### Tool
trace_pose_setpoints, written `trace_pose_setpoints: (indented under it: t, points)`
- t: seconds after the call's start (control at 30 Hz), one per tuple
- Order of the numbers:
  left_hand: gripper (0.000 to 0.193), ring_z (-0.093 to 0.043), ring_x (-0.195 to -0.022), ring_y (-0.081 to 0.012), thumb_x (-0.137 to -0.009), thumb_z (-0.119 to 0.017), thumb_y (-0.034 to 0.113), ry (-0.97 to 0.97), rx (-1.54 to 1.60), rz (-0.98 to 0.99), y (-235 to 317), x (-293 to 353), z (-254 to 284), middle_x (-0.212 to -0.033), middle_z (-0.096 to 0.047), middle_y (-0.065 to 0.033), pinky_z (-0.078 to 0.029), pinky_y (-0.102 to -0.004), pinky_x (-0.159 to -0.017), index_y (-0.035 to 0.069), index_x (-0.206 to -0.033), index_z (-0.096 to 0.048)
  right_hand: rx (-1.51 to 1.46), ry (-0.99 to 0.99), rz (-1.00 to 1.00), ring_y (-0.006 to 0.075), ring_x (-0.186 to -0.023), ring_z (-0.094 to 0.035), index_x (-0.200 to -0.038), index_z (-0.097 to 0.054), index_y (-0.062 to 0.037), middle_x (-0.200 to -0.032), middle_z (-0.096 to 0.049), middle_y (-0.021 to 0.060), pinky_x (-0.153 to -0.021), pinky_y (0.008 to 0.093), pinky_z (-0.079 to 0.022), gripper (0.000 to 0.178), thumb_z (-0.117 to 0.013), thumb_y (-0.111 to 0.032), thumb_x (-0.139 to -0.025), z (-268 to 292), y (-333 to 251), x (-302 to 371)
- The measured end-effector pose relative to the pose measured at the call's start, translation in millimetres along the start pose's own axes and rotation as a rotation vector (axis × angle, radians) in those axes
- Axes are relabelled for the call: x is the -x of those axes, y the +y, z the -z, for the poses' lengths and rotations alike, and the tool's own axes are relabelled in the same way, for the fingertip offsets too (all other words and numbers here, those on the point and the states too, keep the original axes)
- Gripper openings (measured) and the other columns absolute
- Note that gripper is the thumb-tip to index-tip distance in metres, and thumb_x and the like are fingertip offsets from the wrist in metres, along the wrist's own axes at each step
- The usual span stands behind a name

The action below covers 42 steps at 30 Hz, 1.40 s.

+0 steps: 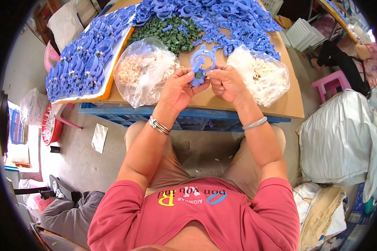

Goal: Assembling blue plastic toy components by hand.

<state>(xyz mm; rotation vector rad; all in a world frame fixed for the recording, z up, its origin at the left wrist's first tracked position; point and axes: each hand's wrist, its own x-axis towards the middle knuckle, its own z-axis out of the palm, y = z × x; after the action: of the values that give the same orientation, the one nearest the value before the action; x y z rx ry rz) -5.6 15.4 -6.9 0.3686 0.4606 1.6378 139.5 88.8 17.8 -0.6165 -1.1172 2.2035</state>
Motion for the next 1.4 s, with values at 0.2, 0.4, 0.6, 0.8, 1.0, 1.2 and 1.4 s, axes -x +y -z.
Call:
trace_pose_setpoints:
  t: [0.2,0.4,0.6,0.8,1.0,1.2,1.4]
  points:
    - [0.007,-0.059,-0.083,-0.0298,-0.082,-0.05,0.001,-0.017,-0.05,0.084,3,-2,6,-0.089,-0.058,-0.0156,-0.048,-0.0482,-0.08,-0.001,-0.088,-0.049,0.057,-0.003,0.027,0.0024,-0.036,-0.031,-0.091,-0.051,-0.0039,-0.05,-0.04,-0.005,-0.032,0.0163,-0.022,0.016,-0.059,-0.007,-0.077,2,0,-4]
    - [0.01,-0.059,-0.084,-0.0311,-0.08,-0.053,0.001,0.027,0.026,0.016,7,-5,2,-0.09,-0.058,-0.016,-0.049,-0.0467,-0.08,-0.001,-0.089,-0.049,0.149,0.119,0.065,0.0049,-0.045,-0.038,-0.098,-0.047,-0.0044,-0.063,-0.046,-0.001,-0.038,0.0181,-0.027,0.021,-0.056,-0.009,-0.08,1,-2,-4]
    - [0.011,-0.059,-0.078,-0.0291,-0.08,-0.052,-0.002,0.122,0.046,-0.058,11,-5,-1,-0.087,-0.057,-0.0145,-0.052,-0.0439,-0.073,-0.002,-0.09,-0.048,0.296,0.041,0.167,0.0094,-0.06,-0.048,-0.104,-0.047,-0.0017,-0.077,-0.052,0.0038,-0.051,0.022,-0.038,0.022,-0.051,-0.004,-0.082,2,-7,1]
    - [0.017,-0.058,-0.086,-0.0304,-0.082,-0.05,0.002,0.1,0.034,-0.052,10,-5,2,-0.094,-0.057,-0.0154,-0.049,-0.0445,-0.079,-0.002,-0.099,-0.048,0.32,-0.04,0.269,0.0105,-0.063,-0.049,-0.105,-0.051,0.001,-0.081,-0.055,0.0049,-0.056,0.0224,-0.04,0.024,-0.049,0.001,-0.081,-2,-7,5]
    - [0.025,-0.058,-0.087,-0.0297,-0.083,-0.049,0.002,0.076,0.046,-0.011,9,-7,2,-0.096,-0.057,-0.0156,-0.049,-0.0432,-0.08,-0.003,-0.107,-0.047,0.415,-0.047,0.315,0.0093,-0.066,-0.048,-0.102,-0.057,0.0018,-0.08,-0.055,0.0039,-0.058,0.0215,-0.039,0.023,-0.052,0.003,-0.079,6,-10,5]
    - [0.022,-0.059,-0.078,-0.0268,-0.082,-0.048,-0.001,0.104,0.028,-0.019,8,-6,-4,-0.091,-0.057,-0.0159,-0.052,-0.0374,-0.07,-0.007,-0.103,-0.049,0.686,0.034,0.465,0.0056,-0.073,-0.047,-0.091,-0.061,-0.0014,-0.08,-0.054,-0.0008,-0.064,0.0183,-0.038,0.017,-0.054,0.005,-0.077,-11,-13,8]
    - [0.022,-0.059,-0.073,-0.0237,-0.081,-0.051,-0.001,0.118,-0.048,-0.063,7,-4,-6,-0.087,-0.059,-0.0146,-0.05,-0.0336,-0.064,-0.008,-0.101,-0.052,0.956,-0.002,0.6,0.0066,-0.07,-0.046,-0.083,-0.059,-0.0007,-0.078,-0.052,-0.0002,-0.061,0.0193,-0.037,0.008,-0.057,0.001,-0.076,-3,-16,4]
